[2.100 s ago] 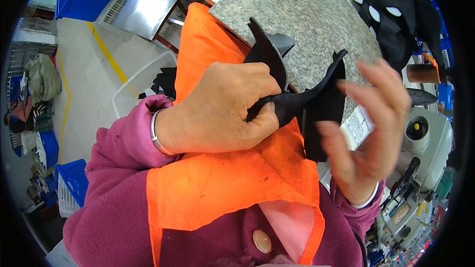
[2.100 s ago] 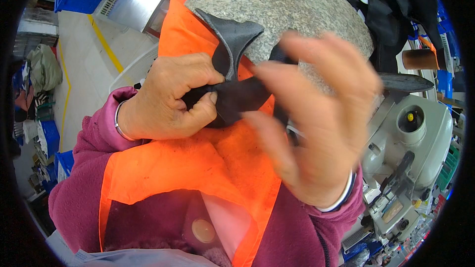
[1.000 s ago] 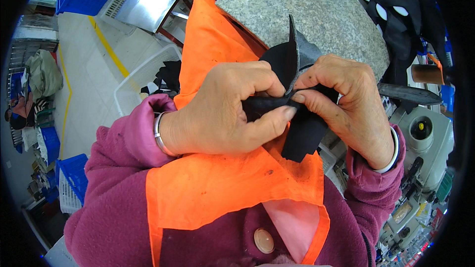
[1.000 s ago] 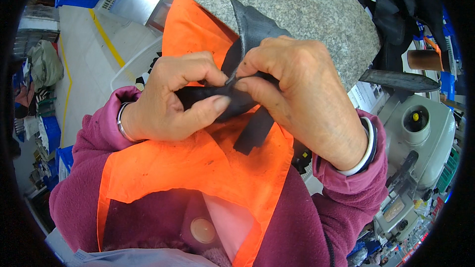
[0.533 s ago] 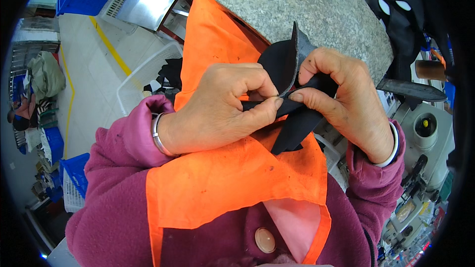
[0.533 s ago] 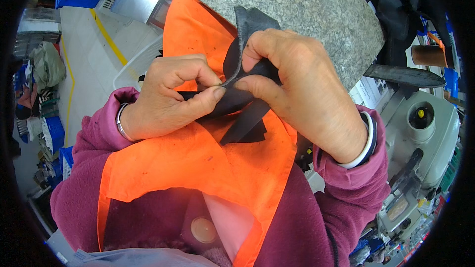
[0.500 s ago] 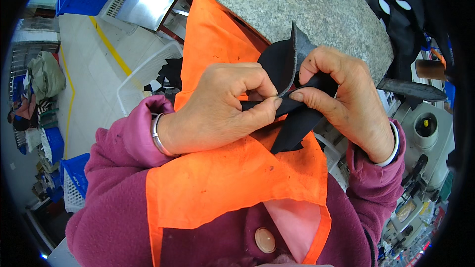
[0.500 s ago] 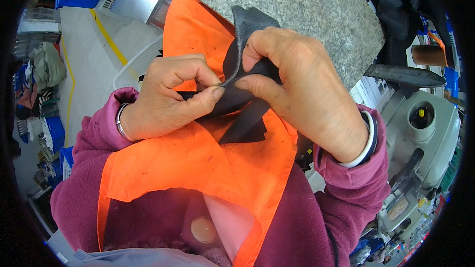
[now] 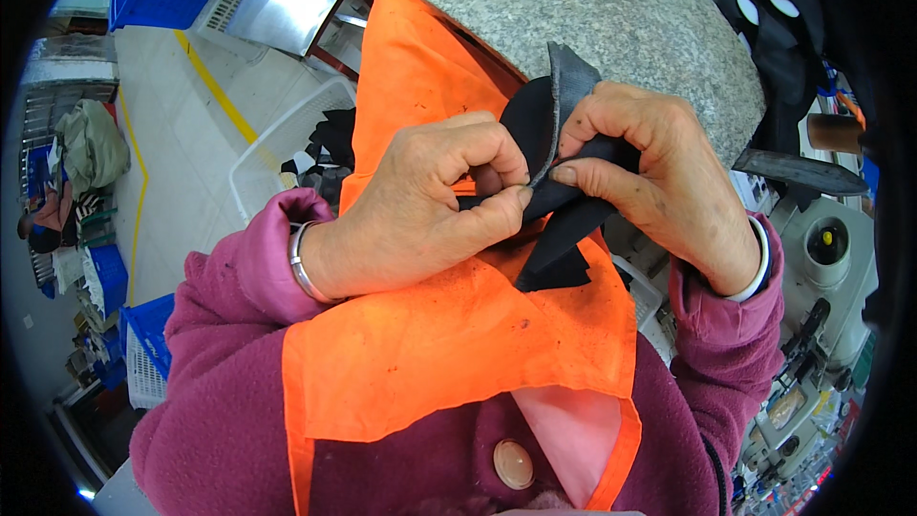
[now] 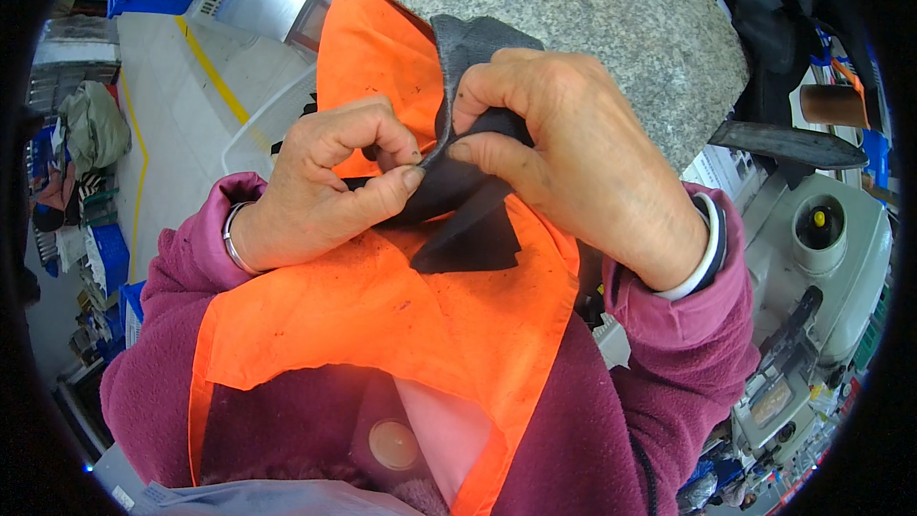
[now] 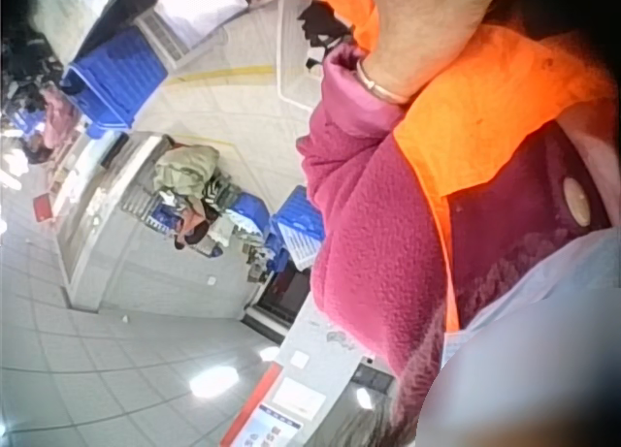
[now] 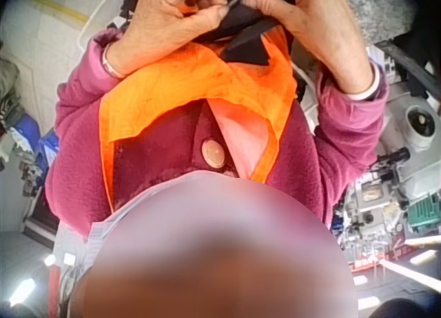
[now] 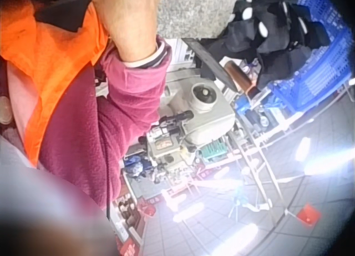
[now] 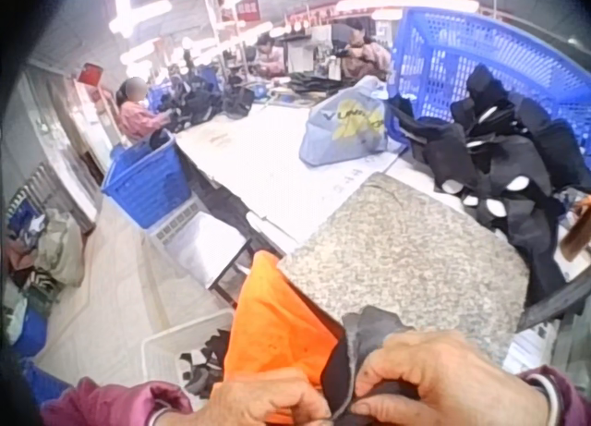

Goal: The person repeatedly picks up black shoe components, aligns and folds edges, presses seams, and flips the parts to check fit. The person handles multiple similar components one at a time, smoothing and adjusting edges by hand.

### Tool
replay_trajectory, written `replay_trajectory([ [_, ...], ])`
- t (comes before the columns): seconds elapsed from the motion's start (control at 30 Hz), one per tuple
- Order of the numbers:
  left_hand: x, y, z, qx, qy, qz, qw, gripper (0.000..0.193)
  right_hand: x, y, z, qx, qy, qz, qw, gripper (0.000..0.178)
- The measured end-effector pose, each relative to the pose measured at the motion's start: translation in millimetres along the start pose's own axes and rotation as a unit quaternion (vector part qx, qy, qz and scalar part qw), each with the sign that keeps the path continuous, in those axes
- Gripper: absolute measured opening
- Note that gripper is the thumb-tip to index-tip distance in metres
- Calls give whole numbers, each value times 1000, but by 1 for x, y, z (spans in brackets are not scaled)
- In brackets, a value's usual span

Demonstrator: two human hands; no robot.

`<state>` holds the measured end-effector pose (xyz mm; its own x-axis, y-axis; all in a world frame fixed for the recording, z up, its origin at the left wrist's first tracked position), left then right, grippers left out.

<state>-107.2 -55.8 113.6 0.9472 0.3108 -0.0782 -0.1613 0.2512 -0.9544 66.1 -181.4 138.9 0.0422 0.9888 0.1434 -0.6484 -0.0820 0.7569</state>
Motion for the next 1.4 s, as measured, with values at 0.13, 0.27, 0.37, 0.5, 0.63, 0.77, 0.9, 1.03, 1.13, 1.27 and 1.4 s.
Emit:
replay_trajectory([
  [0.13,3,5,0,2,-10,-64,998,5,2,-3,-5,-4,-1,-2,1000,14],
  [0.27,-3,3,3,-47,24,7,999,4,3,-2,-9,-5,-22,9,1000,13],
  [0.37,-4,2,4,-62,17,16,998,3,4,1,-9,-20,-30,9,999,13],
  [0.5,-1,5,7,-60,20,14,998,4,2,3,-9,-18,-41,2,999,12],
  [0.63,1,7,9,-91,36,28,995,9,3,2,-10,-34,-59,26,997,11],
  [0.77,2,6,6,-166,42,72,983,26,2,2,-13,-5,-83,12,997,14],
  [0.9,0,2,6,-213,51,106,970,36,0,3,-14,-4,-85,0,996,13],
  [1.03,3,1,3,-135,40,92,986,31,2,3,-15,3,-89,6,996,13],
  [1.13,8,5,4,-98,57,89,990,24,1,5,-14,27,-81,-15,996,12],
  [1.27,10,8,4,-110,45,68,991,20,-4,7,-8,38,-81,-84,992,6],
  [1.4,9,8,4,-119,40,52,991,21,-5,7,-7,13,-94,-77,993,7],
])
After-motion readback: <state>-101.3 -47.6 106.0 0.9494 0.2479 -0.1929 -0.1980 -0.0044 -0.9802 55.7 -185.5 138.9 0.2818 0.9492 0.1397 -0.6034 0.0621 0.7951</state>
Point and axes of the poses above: each hand's wrist, its own x-axis towards the middle knuckle, its own z-axis out of the back of the hand, y = z × x, the point moved 1 cm from there along x, towards the middle knuckle, and after that the axes turned 8 degrees about z, right-handed, at the moved point
